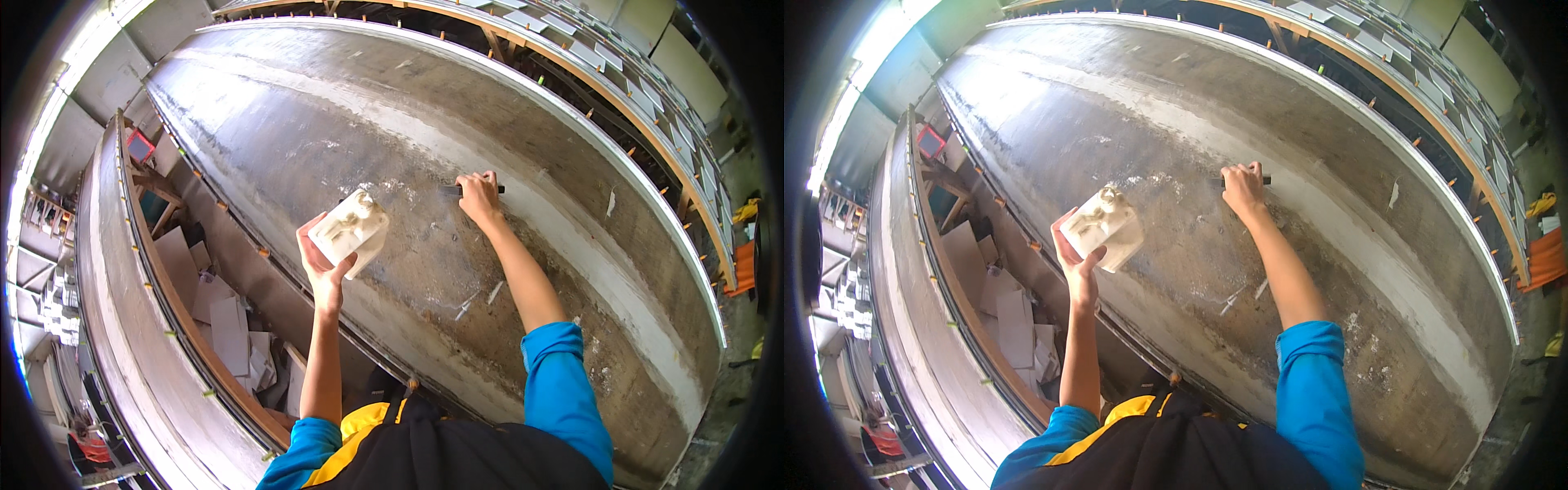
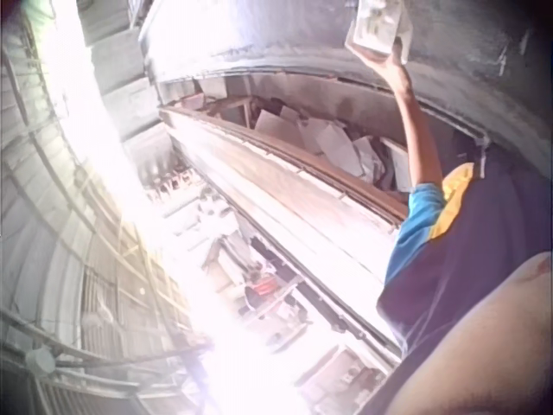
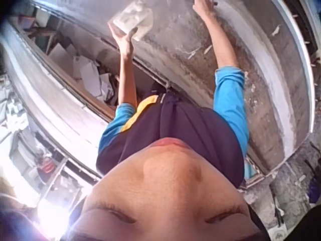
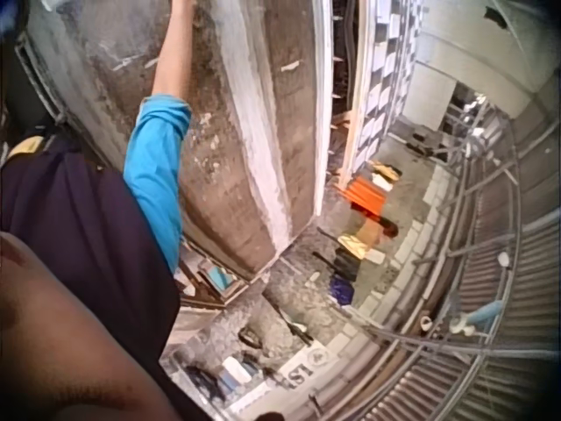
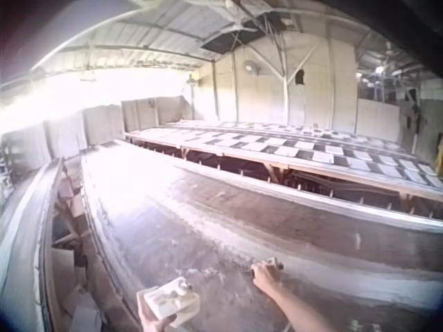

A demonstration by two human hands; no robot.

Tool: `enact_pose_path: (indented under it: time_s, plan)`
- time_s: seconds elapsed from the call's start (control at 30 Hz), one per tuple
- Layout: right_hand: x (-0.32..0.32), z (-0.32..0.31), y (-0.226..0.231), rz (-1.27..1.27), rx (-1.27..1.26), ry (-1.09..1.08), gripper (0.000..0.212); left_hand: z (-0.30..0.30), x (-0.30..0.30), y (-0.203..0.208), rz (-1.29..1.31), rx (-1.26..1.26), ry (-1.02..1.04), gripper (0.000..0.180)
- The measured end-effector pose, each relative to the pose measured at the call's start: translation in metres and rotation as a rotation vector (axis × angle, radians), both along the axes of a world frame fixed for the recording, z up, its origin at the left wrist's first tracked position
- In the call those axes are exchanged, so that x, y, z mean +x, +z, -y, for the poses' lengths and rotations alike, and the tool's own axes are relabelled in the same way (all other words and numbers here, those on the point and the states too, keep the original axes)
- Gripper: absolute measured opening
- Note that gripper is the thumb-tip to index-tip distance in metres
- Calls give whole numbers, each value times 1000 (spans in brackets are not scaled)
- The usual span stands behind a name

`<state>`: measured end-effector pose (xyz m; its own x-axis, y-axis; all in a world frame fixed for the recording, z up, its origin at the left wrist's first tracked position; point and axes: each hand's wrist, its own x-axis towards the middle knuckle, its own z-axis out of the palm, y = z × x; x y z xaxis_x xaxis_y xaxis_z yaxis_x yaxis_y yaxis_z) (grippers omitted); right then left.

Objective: The person pours liquid from a white plastic bottle onto a large curved surface and scrubs it with a dark rectangular block. The person repeatedly applies liquid and scrubs the surface in a rhythmic pattern, moving along the curve of the object.

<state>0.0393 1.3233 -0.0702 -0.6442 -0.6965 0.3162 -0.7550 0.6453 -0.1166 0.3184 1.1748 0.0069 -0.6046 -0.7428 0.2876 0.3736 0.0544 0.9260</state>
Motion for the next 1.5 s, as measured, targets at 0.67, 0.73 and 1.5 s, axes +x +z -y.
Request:
enact_pose_path:
  time_s: [0.67, 0.73, 1.5]
  plan:
    - [-9, 39, -18, 48, -67, 27, 22, 32, -55, -13, 160, -21, -85, 77]
    - [12, 30, -21, 51, -107, 74, 22, 26, -47, -12, 166, 1, -67, 78]
    - [215, -133, -6, 95, -51, 238, 7, -67, 56, 19, -24, -39, 75, 73]
